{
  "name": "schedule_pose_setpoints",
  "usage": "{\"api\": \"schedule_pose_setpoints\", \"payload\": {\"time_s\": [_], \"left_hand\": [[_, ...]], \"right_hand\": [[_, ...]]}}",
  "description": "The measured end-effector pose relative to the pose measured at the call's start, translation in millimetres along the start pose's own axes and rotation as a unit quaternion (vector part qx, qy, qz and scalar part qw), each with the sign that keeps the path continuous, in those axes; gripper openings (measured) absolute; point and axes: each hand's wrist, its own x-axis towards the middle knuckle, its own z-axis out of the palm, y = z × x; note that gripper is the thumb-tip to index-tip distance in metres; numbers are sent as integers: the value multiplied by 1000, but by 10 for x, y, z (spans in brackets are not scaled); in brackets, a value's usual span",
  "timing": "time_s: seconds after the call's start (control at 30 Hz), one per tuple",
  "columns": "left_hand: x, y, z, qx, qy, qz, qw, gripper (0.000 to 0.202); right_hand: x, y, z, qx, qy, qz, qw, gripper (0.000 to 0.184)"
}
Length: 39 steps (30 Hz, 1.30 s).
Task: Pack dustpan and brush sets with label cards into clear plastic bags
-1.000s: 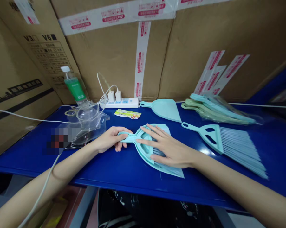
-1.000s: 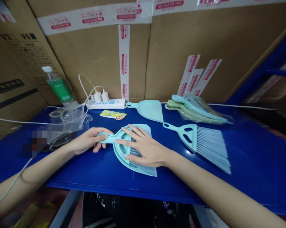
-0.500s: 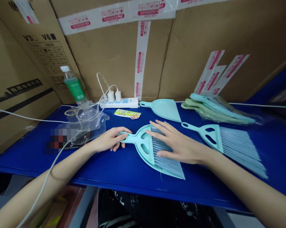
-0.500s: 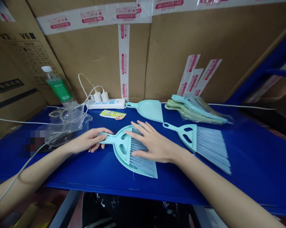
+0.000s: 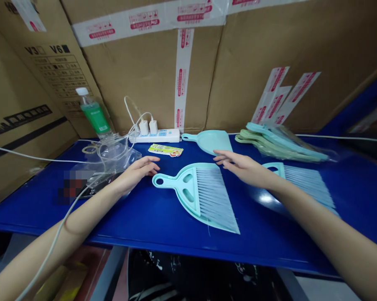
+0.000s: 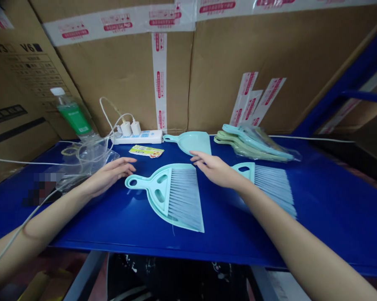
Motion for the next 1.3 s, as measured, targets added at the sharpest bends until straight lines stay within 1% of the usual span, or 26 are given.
{"api": "schedule_pose_setpoints", "payload": {"time_s": [0.07, 0.13, 0.27, 0.43, 0.53, 0.57, 0.63, 0.7, 0.77, 0.83, 0.87, 0.97, 1.03, 1.1, 1.17, 1.23, 1.3], "left_hand": [[6, -13, 0, -15, -3, -6, 1000, 23], [5, -16, 1, -19, -6, -6, 1000, 26], [-6, -1, 7, -10, -15, -7, 1000, 27], [-13, 15, 12, 24, -24, -5, 999, 29], [-13, 16, 12, 57, -33, 9, 998, 25], [-15, 16, 15, 72, -34, 17, 997, 23], [-25, 21, 26, 116, -29, 45, 992, 19], [-47, 34, 46, 191, -16, 89, 977, 18], [-73, 55, 67, 273, -2, 133, 953, 20], [-94, 76, 80, 322, 3, 157, 934, 22], [-98, 85, 81, 328, 1, 159, 931, 24], [-86, 88, 60, 321, -11, 141, 936, 28], [-65, 64, 38, 328, -16, 132, 935, 28], [-46, 25, 18, 351, -15, 141, 926, 26], [-36, -17, 3, 390, -5, 164, 906, 26], [-37, -46, -7, 434, 5, 185, 882, 27], [-49, -55, -16, 470, 12, 193, 862, 27]], "right_hand": [[23, 38, -9, 27, -14, -1, 1000, 51], [34, 65, -13, 45, -28, -20, 998, 49], [31, 62, -8, 46, -46, -56, 996, 43], [32, 5, 8, 44, -60, -38, 997, 42], [31, -17, 24, 22, -48, -33, 998, 40], [25, -26, 32, 5, -37, -38, 999, 39], [2, -54, 51, -59, 5, -62, 996, 38], [-32, -100, 72, -142, 51, -91, 984, 37], [-62, -160, 92, -203, 70, -111, 970, 37], [-76, -221, 107, -241, 59, -118, 962, 37], [-73, -248, 111, -257, 51, -119, 958, 37], [-13, -307, 109, -311, 29, -121, 942, 38], [75, -336, 102, -342, 23, -123, 931, 37], [198, -373, 99, -378, 17, -130, 916, 36], [346, -428, 109, -418, 2, -147, 897, 33], [502, -505, 134, -427, -19, -172, 888, 29], [651, -592, 176, -427, -36, -198, 882, 24]]}}
